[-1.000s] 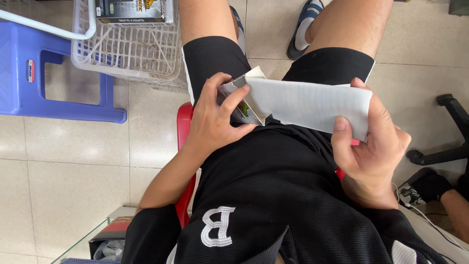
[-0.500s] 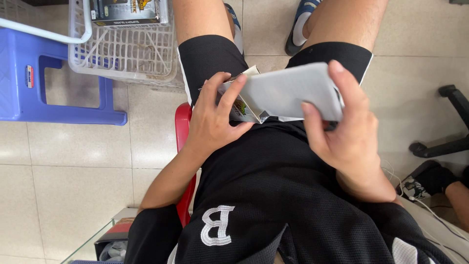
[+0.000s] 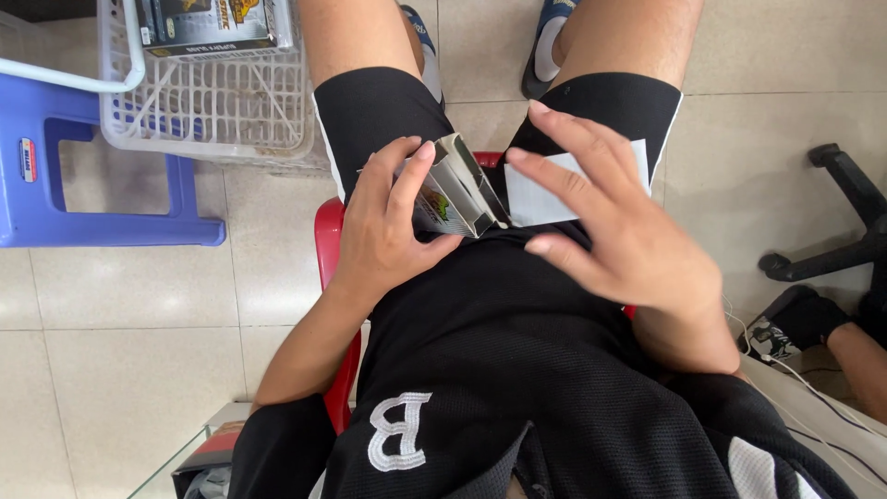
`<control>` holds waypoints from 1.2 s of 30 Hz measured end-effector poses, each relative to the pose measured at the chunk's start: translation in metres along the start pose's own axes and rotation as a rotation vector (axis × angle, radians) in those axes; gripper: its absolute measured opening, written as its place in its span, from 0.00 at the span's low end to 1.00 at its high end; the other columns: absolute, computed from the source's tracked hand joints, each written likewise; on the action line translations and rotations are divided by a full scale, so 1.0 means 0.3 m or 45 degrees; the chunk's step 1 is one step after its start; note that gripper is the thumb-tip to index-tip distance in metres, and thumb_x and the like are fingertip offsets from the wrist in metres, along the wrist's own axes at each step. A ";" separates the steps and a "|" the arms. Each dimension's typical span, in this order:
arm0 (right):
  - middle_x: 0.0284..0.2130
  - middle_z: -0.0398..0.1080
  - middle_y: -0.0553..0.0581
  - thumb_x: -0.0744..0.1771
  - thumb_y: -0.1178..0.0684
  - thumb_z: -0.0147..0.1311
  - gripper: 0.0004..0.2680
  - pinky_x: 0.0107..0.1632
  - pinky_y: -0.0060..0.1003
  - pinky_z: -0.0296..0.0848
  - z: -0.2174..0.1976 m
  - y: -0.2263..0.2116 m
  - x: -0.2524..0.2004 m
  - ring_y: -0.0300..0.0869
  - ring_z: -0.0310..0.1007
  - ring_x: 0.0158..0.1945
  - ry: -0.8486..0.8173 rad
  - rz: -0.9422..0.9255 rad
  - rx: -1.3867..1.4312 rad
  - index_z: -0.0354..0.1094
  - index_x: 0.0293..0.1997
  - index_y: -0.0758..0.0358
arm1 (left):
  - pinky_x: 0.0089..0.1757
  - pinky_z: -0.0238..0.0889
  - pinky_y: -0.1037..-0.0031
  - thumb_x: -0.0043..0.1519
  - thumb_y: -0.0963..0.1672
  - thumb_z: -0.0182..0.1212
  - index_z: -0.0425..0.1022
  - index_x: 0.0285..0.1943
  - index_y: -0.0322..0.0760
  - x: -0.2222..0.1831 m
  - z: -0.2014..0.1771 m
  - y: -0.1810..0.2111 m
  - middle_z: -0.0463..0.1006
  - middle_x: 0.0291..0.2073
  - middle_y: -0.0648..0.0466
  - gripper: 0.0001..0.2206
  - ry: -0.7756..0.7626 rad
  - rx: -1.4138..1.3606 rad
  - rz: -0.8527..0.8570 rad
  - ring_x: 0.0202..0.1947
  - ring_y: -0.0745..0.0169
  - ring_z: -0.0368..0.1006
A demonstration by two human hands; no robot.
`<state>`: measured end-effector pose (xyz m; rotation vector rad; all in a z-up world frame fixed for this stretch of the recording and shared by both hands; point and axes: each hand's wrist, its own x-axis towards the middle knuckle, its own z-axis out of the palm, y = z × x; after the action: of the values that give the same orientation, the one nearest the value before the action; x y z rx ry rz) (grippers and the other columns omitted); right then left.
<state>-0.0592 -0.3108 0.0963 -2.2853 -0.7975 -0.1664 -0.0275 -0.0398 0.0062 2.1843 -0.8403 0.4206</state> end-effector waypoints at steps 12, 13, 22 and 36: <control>0.40 0.72 0.68 0.63 0.40 0.71 0.30 0.43 0.46 0.77 0.067 0.454 -0.290 0.51 0.77 0.39 0.007 1.007 -0.303 0.58 0.65 0.69 | 0.49 0.65 0.55 0.45 0.51 0.84 0.53 0.78 0.37 0.031 0.023 -0.023 0.68 0.61 0.44 0.53 -0.174 0.371 -0.183 0.55 0.45 0.70; 0.36 0.74 0.66 0.63 0.42 0.72 0.27 0.41 0.43 0.77 0.068 0.461 -0.298 0.49 0.78 0.37 0.012 0.978 -0.263 0.61 0.59 0.69 | 0.47 0.65 0.54 0.44 0.52 0.84 0.52 0.78 0.37 0.025 0.032 -0.031 0.68 0.60 0.43 0.54 -0.233 0.420 -0.246 0.53 0.44 0.71; 0.38 0.78 0.60 0.70 0.60 0.66 0.09 0.45 0.30 0.77 0.072 0.421 -0.267 0.40 0.80 0.42 0.294 0.646 0.188 0.66 0.49 0.73 | 0.54 0.57 0.32 0.40 0.58 0.82 0.43 0.80 0.42 0.011 0.014 -0.045 0.68 0.57 0.40 0.61 -0.646 0.716 -0.608 0.53 0.40 0.70; 0.34 0.78 0.53 0.66 0.59 0.65 0.05 0.40 0.31 0.77 0.077 0.114 0.098 0.41 0.81 0.38 0.276 -0.357 0.527 0.71 0.40 0.63 | 0.70 0.58 0.60 0.71 0.60 0.49 0.55 0.78 0.34 0.002 0.005 0.026 0.68 0.68 0.43 0.35 -0.397 -0.917 -0.140 0.71 0.51 0.66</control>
<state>-0.0178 -0.3003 0.0690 -1.7312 -0.9363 -0.3372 -0.0323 -0.0451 0.0095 1.6170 -0.8595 -0.2619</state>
